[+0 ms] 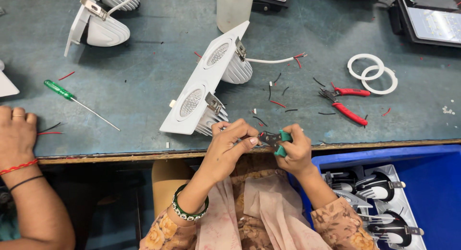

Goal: The person assembles LED light fixtures by stripping wires and connecting them to the fixture. They use wire cutters and pliers to prepare and join the wires, then place the completed unit into a blue bin.

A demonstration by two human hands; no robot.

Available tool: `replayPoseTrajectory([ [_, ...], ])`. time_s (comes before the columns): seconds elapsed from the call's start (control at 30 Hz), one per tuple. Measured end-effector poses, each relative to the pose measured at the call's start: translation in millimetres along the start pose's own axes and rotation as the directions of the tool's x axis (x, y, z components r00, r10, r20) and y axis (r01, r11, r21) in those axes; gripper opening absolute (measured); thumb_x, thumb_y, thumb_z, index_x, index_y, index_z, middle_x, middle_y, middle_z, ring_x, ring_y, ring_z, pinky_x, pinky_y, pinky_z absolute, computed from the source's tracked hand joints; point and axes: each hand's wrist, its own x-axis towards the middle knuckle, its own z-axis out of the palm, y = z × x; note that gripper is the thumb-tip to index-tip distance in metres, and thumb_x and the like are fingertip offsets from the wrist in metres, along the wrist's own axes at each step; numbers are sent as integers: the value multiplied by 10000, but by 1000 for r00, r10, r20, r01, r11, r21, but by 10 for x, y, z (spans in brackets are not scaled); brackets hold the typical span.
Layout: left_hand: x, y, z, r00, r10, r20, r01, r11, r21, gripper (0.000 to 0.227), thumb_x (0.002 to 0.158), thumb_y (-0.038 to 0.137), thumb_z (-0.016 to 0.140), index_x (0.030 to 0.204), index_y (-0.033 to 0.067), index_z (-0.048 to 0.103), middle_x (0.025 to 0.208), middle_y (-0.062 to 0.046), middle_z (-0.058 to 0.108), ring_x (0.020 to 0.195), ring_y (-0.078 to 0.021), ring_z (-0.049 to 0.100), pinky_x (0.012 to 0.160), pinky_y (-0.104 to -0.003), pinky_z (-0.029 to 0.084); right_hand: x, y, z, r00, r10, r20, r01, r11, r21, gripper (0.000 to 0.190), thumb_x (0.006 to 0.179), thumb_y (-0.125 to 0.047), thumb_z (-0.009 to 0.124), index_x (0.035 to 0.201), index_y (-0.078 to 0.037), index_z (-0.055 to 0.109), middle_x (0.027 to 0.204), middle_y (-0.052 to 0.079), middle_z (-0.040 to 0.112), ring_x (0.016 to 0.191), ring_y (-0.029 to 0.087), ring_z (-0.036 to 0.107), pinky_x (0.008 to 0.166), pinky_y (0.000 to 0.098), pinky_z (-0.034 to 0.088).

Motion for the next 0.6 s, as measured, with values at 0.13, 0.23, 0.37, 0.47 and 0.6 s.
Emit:
replayPoseTrajectory([
  [0.13,19,-12,13,998,57,-19,-58,997,-52,236,998,293,555,953,98,681,893,30,603,935,-112,552,1014,-365,220,-21,-60,74,995,95,12,-94,954,283,144,793,-69,776,839,18,670,1004,156,580,835,283,594,685,355,474],
  [0.23,56,-24,21,996,87,-4,-87,992,-86,244,996,293,549,946,94,681,903,25,626,946,-120,559,1021,-366,226,62,58,67,823,567,11,-366,516,774,229,982,-206,650,886,2,655,1014,208,640,781,204,498,645,307,416],
  [0.37,69,-76,-19,1000,8,-5,-9,989,-148,245,1001,315,584,938,111,704,839,17,599,845,-123,575,948,-342,320,114,526,-257,543,836,-81,-261,259,930,360,1012,-326,561,779,-55,519,892,88,676,833,175,680,758,313,548],
  [0.47,47,-109,52,997,23,-77,-37,984,-176,236,1029,320,579,975,116,684,894,28,615,854,-112,591,896,-332,366,-64,583,-242,617,777,-126,-581,558,592,375,1022,-384,692,1049,-17,619,898,97,652,830,205,627,776,315,498],
  [0.6,138,-120,182,970,149,-191,-148,989,19,217,1042,296,574,1016,105,674,954,13,628,925,-120,603,1023,-338,279,55,510,-306,821,541,-185,-571,791,-221,476,830,-425,854,993,-32,642,1090,173,658,941,326,617,801,402,493],
])
